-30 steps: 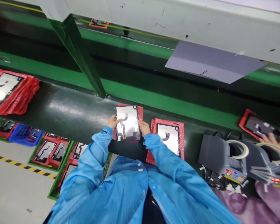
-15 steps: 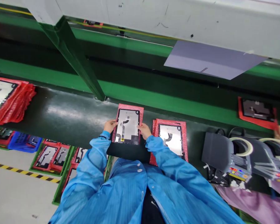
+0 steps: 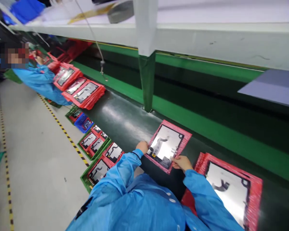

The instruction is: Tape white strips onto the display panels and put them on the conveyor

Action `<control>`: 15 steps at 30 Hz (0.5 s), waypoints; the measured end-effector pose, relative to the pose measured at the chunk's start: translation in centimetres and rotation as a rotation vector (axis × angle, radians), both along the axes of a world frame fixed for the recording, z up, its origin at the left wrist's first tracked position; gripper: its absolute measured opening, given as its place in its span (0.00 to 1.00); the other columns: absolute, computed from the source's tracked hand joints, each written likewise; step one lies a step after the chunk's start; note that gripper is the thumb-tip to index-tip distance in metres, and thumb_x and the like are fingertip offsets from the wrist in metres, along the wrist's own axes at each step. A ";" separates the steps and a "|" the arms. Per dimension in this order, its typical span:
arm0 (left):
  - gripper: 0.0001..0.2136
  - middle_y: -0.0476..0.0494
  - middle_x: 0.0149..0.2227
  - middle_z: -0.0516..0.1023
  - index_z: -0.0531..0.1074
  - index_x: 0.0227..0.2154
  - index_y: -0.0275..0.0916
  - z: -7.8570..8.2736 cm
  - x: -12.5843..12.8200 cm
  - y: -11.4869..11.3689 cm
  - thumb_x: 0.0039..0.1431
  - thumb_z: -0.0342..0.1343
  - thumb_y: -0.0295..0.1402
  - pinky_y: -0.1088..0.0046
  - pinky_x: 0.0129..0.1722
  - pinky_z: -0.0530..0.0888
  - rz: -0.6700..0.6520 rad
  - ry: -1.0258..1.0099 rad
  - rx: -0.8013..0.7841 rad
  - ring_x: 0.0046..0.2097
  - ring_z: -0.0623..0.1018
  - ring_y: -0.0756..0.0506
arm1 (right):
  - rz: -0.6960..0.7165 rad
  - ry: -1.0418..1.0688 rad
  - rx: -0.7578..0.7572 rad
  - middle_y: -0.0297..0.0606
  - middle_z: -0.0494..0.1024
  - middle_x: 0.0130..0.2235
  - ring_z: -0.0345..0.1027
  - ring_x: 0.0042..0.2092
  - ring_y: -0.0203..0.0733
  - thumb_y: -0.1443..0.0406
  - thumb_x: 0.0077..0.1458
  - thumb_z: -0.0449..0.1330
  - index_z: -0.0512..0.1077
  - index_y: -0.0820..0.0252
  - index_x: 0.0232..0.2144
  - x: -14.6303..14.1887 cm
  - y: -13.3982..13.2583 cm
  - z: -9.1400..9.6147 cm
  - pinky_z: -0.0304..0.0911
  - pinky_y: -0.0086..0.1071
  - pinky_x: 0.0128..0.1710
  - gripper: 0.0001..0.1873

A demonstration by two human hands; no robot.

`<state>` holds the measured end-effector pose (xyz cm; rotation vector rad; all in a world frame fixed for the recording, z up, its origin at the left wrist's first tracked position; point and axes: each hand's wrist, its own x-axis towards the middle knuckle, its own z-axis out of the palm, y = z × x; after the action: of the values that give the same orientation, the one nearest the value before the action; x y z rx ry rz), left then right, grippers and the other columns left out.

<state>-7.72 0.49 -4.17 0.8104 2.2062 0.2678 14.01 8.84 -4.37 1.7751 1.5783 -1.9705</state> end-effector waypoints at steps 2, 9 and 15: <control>0.10 0.42 0.37 0.78 0.74 0.32 0.36 0.3 -0.4 -0.4 0.60 0.55 0.38 0.64 0.46 0.72 0.000 0.034 -0.002 0.40 0.77 0.47 | 0.036 -0.039 -0.004 0.39 0.69 0.11 0.65 0.15 0.40 0.66 0.35 0.70 0.58 0.54 0.07 -0.8 -0.4 0.6 0.66 0.35 0.18 0.23; 0.08 0.33 0.34 0.78 0.73 0.21 0.36 1.2 -2.3 -1.9 0.52 0.52 0.25 0.67 0.47 0.69 -0.116 0.200 0.047 0.46 0.77 0.38 | -0.059 0.001 0.027 0.32 0.69 0.14 0.63 0.16 0.33 0.68 0.39 0.68 0.66 0.59 0.12 -2.2 -2.8 2.1 0.62 0.28 0.21 0.15; 0.05 0.36 0.31 0.77 0.67 0.24 0.39 0.3 -1.7 -1.7 0.52 0.48 0.28 0.62 0.44 0.71 -0.172 0.317 0.080 0.41 0.77 0.37 | -0.101 0.383 0.032 0.30 0.76 0.22 0.69 0.23 0.31 0.65 0.43 0.67 0.74 0.60 0.26 7.3 -6.7 5.0 0.65 0.26 0.27 0.06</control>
<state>-9.37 -1.24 -3.90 1.1467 2.4097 0.1514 21.30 2.17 0.64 1.5853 1.6519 -2.4661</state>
